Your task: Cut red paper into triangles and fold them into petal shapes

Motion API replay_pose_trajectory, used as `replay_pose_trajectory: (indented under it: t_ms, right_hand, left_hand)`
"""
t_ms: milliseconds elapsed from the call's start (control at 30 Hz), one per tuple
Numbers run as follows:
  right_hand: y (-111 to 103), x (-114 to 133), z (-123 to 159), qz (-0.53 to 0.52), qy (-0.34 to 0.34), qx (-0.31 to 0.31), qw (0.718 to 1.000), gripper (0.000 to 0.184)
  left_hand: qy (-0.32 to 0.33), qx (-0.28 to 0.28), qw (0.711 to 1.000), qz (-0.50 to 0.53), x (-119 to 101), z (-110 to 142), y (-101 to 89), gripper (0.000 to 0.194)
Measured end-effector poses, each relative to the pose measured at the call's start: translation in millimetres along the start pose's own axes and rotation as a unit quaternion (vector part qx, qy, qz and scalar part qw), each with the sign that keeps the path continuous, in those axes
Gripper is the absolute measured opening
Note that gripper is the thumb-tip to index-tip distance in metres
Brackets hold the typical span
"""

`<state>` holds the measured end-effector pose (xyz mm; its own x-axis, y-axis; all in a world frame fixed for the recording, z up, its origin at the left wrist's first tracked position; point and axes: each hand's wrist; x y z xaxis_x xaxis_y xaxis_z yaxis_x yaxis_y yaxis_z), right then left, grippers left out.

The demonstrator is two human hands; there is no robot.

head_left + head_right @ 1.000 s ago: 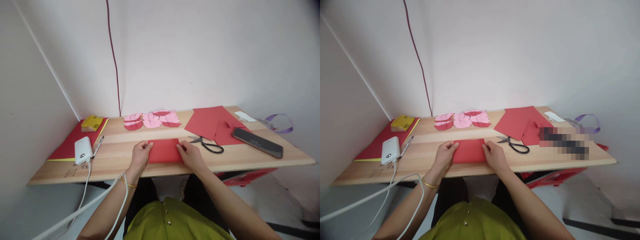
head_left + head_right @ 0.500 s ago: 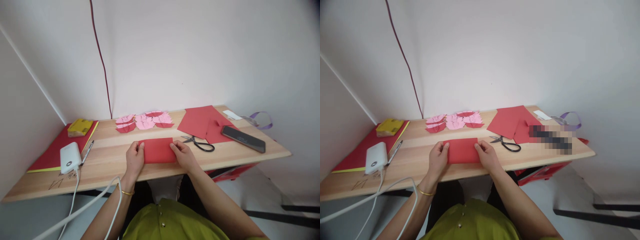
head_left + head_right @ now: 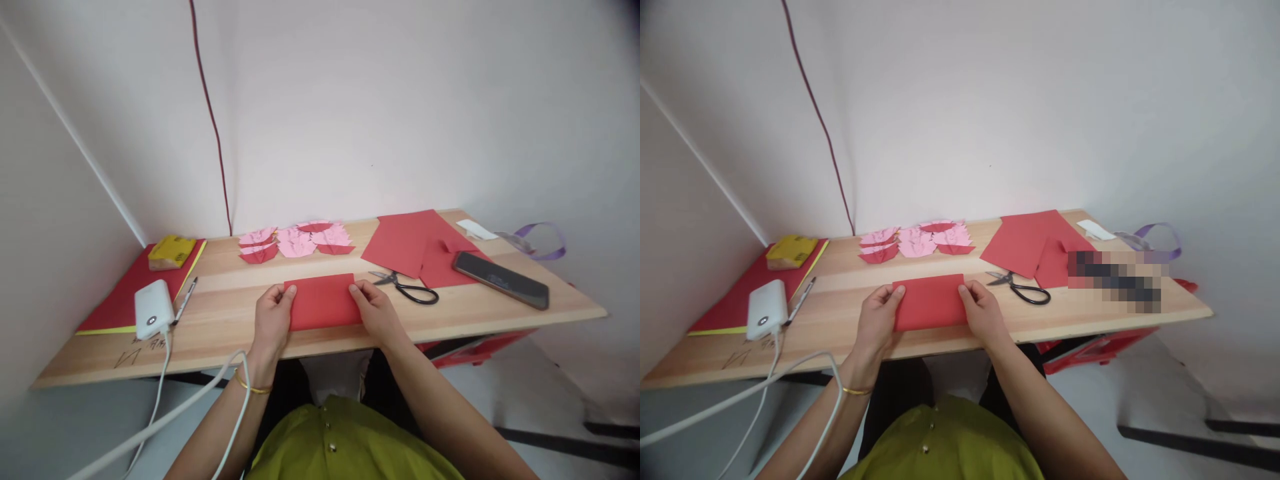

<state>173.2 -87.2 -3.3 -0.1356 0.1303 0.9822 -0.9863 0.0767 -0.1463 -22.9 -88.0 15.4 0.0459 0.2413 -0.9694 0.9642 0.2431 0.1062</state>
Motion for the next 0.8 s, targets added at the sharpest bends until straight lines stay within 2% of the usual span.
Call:
replay_pose_trajectory:
  t_ms: [267,400,633,800]
  right_hand:
    - [0,1,8,0.057,-0.033,-0.045,0.997,0.031]
    - [2,4,12,0.071,-0.056,-0.066,0.994,0.028]
    - [1,6,14,0.08,-0.065,-0.064,0.993,0.028]
    - [-1,5,14,0.069,-0.046,-0.07,0.994,0.031]
  left_hand:
    - [0.034,0.0,0.998,-0.05,-10,6,-0.8,0.028]
    - [0.025,-0.004,0.999,-0.027,-11,6,-0.3,0.027]
    - [-0.003,-0.017,1.0,0.02,-12,5,1.8,0.027]
    - [-0.014,-0.007,0.999,0.04,-11,4,2.7,0.027]
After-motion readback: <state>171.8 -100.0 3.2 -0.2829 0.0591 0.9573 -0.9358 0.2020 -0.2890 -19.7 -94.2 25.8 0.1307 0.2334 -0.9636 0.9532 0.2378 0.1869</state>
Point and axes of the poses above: each hand's wrist, its own z-axis away from the middle knuckle, its own y-axis out of the palm, x = y × z, and after that the axes turned 14 degrees about y, right-handed
